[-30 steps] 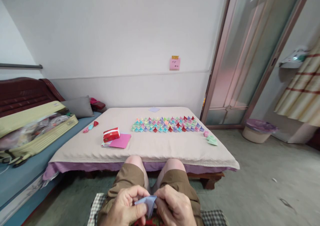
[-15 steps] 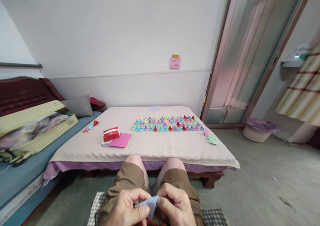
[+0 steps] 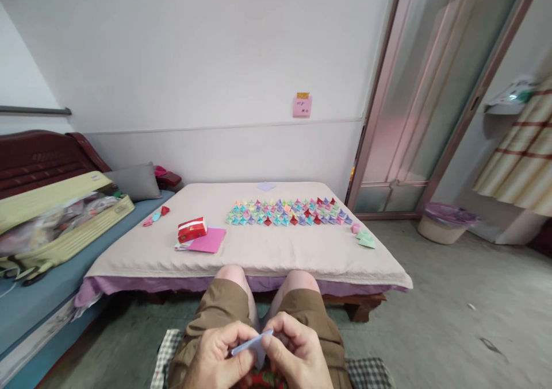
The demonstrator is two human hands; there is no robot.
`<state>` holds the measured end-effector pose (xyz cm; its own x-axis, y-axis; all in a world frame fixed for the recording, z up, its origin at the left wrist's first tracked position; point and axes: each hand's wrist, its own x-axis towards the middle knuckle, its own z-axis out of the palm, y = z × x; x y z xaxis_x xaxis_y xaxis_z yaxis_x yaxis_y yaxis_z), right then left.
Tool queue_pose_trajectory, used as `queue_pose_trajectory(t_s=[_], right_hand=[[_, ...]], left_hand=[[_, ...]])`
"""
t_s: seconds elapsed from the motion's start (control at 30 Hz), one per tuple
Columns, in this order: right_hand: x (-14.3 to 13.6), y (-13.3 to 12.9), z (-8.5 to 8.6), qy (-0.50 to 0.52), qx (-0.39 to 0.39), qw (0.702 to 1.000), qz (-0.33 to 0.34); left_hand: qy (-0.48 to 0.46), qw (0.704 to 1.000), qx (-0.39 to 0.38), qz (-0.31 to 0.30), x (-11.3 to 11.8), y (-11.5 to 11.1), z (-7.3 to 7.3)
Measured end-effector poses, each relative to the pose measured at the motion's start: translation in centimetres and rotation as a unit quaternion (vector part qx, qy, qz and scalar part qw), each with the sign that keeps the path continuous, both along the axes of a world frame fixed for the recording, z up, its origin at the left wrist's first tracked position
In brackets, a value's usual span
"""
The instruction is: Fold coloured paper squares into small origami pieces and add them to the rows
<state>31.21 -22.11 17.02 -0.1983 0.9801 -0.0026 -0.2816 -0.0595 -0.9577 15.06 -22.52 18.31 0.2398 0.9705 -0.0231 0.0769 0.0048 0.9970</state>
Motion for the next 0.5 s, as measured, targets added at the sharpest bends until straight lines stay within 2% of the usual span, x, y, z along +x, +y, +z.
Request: queue_pose_trajectory(t_s=[0.13, 0.3, 0.4, 0.5], right_hand=[[-0.13, 0.04, -0.52, 0.026, -0.031, 0.999, -0.012], [-0.17, 0.23, -0.85, 0.075, -0.048, 0.996, -0.023], [-0.28, 0.28, -0.93, 0.07, -0.041, 0.996, -0.022], [-0.31, 0.33, -0.77, 0.053, -0.019, 0.998, 0.004]], left_hand=[[0.023, 1.0, 0.013, -0.009, 0.01, -0.22, 0.3], [0.039, 0.999, 0.024, -0.02, -0.12, -0.08, -0.05], [0.034, 0.999, 0.021, -0.03, -0.17, 0.07, -0.22], [0.031, 0.999, 0.02, -0.006, -0.1, 0.15, -0.28]])
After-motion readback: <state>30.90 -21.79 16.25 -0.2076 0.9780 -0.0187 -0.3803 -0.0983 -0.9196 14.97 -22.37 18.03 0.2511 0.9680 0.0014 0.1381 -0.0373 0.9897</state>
